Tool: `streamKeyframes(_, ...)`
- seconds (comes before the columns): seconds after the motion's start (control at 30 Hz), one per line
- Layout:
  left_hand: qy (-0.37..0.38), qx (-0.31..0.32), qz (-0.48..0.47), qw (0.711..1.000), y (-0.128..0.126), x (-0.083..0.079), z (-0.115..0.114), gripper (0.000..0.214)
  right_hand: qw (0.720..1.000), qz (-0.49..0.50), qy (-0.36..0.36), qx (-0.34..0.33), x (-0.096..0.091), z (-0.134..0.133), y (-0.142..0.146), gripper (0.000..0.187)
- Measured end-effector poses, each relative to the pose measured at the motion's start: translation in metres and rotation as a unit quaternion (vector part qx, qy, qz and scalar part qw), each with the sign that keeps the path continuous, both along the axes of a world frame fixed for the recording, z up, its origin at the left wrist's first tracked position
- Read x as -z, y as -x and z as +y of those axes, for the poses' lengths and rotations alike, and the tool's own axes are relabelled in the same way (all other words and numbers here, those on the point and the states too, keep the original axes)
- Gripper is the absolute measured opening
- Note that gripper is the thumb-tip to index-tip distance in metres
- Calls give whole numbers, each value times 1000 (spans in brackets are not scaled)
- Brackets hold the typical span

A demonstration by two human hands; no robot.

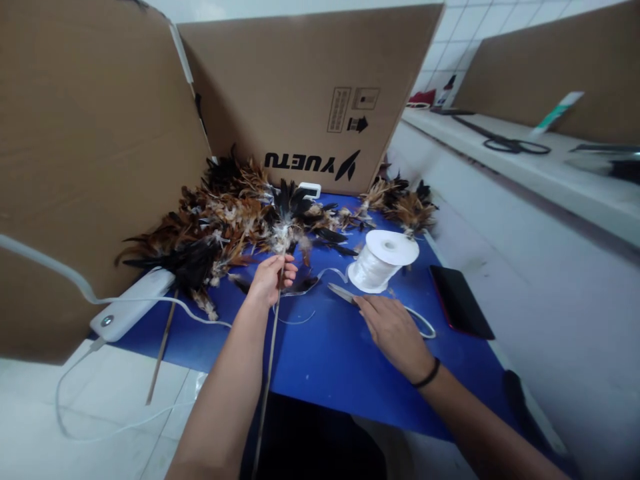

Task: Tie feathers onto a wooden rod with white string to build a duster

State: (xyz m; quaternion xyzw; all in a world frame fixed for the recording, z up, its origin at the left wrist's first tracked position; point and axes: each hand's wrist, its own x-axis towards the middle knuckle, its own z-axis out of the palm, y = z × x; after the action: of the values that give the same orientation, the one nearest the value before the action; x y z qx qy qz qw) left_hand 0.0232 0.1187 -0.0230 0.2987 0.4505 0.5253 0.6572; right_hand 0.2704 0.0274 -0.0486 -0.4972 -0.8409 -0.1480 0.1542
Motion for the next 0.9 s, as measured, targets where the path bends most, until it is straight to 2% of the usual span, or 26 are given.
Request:
streamKeyframes(0.23,-3,14,19,1000,7,-5,4,15,998,32,25,42,-1,11,-7,27)
streamKeyframes(0.5,-1,48,56,997,25,-5,21,15,995,40,59,64,4,21,-13,32)
streamKeyframes(0.67,3,53,58,997,29,-3,25,16,996,36,47,70,7,29,-19,34)
streamKeyframes(0.77,8,50,56,997,29,-2,26,15,996,42,27,74,1,28,-13,33)
streamKeyframes(0.9,-1,35,58,998,28,0,27,15,996,90,16,13,-21,32,17,27)
